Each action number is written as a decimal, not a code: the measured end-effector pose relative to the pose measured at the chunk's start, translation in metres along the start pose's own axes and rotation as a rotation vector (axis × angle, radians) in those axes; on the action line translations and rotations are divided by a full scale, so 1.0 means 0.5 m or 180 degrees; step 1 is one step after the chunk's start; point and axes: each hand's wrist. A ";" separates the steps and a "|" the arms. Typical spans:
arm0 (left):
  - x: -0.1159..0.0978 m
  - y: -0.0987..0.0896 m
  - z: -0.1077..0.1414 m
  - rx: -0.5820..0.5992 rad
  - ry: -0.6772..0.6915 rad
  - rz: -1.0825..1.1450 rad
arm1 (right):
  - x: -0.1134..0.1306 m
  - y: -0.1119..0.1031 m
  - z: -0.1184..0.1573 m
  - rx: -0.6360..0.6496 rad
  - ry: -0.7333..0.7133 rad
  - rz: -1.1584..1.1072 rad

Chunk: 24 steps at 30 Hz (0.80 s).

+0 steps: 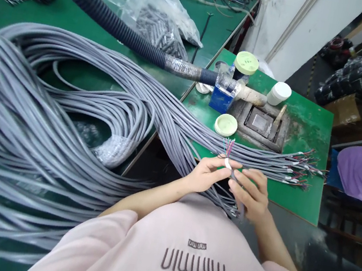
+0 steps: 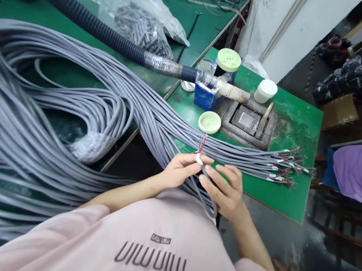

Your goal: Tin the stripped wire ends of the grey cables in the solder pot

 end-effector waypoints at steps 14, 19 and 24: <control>-0.002 0.027 0.014 0.0534 0.0457 -0.0883 | 0.035 0.025 0.036 0.0039 0.0753 -0.1432; 0.007 0.028 0.022 0.0490 0.0298 -0.0658 | 0.045 0.020 0.026 0.0132 0.0901 -0.1133; 0.016 0.028 0.028 0.0478 0.0118 -0.0527 | 0.043 0.019 0.024 0.0096 0.0781 -0.0996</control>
Point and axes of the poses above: each hand's wrist, its own z-axis away from the middle knuckle, its own y-axis out of the palm, x = y × z, and after that the axes turned 12 degrees about x, right-handed
